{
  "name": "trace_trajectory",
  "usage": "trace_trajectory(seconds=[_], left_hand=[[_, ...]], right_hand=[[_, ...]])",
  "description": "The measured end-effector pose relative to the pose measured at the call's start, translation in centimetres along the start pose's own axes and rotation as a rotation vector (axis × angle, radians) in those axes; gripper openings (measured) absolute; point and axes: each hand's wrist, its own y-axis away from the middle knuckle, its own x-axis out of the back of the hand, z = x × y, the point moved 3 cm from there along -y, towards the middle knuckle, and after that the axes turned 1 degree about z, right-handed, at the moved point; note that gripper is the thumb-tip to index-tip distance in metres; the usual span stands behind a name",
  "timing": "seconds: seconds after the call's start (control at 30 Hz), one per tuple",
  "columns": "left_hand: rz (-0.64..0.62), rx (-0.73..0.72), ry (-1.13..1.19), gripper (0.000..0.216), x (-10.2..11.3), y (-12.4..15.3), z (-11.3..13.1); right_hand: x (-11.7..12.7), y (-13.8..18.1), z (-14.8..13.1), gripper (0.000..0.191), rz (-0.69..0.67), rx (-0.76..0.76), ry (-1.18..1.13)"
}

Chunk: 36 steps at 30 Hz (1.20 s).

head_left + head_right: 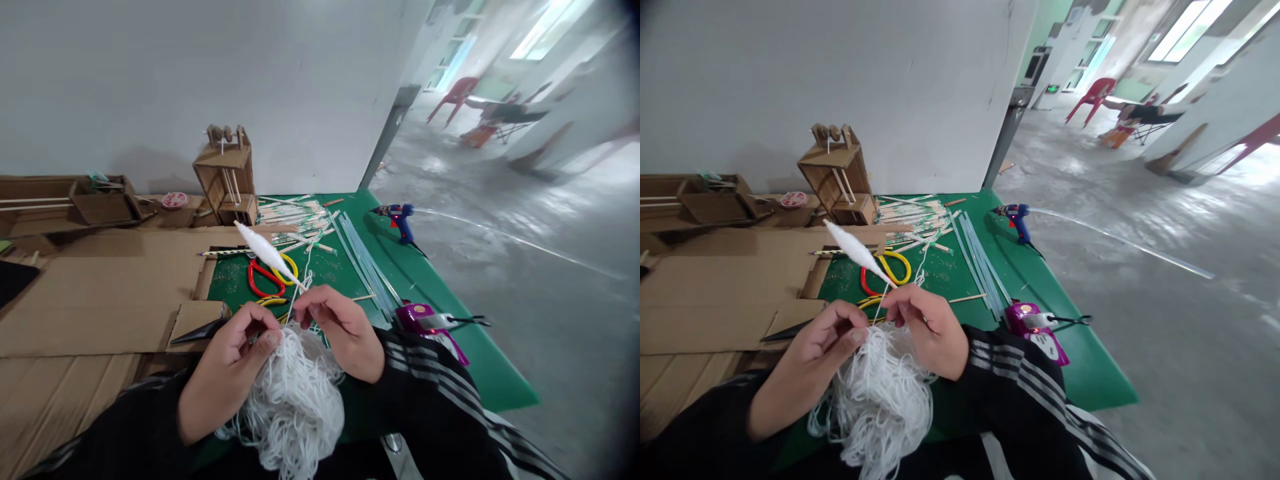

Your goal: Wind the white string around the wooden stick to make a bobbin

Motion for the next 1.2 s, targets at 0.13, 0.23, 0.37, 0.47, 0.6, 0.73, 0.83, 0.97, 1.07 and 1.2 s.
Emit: trace_trajectory(seconds=[0.13, 0.23, 0.37, 0.47, 0.6, 0.73, 0.83, 0.97, 1.07, 1.2], left_hand=[[0.001, -0.008, 0.041, 0.012, -0.1, 0.0, 0.2], [0.014, -0.041, 0.043, 0.010, -0.1, -0.1, 0.4], [0.038, -0.086, -0.003, 0.010, -0.1, -0.3, 0.5], [0.054, -0.057, 0.017, 0.009, -0.1, -0.3, 0.6], [0.034, -0.003, 0.107, 0.010, -0.4, -0.1, 0.6], [0.003, 0.004, 0.144, 0.021, -0.8, 0.0, 0.6], [0.044, 0.009, 0.145, 0.014, -0.7, 0.0, 0.4], [0.066, 0.019, 0.168, 0.014, -0.5, 0.0, 0.1], [0.062, 0.031, 0.180, 0.012, -0.5, 0.1, 0.1], [0.055, 0.039, 0.179, 0.009, -0.5, 0.1, 0.3]], right_hand=[[0.0, -0.1, -0.9, 0.017, -0.083, 0.066, 0.186], [-0.3, -0.2, -1.1, 0.007, -0.122, 0.087, 0.229], [-0.7, -0.1, -0.8, 0.018, -0.136, 0.079, 0.284], [-0.9, -0.1, -0.8, 0.011, -0.136, 0.076, 0.290], [-1.0, 0.0, -0.8, 0.008, -0.140, 0.066, 0.275], [-0.9, 0.0, -0.6, 0.006, -0.138, 0.043, 0.249], [-0.8, 0.0, -0.6, 0.006, -0.143, 0.040, 0.216], [-0.7, 0.0, -0.6, 0.008, -0.139, 0.042, 0.201], [-0.8, 0.0, -0.6, 0.008, -0.135, 0.050, 0.208], [-0.8, 0.0, -0.5, 0.009, -0.133, 0.047, 0.217]])
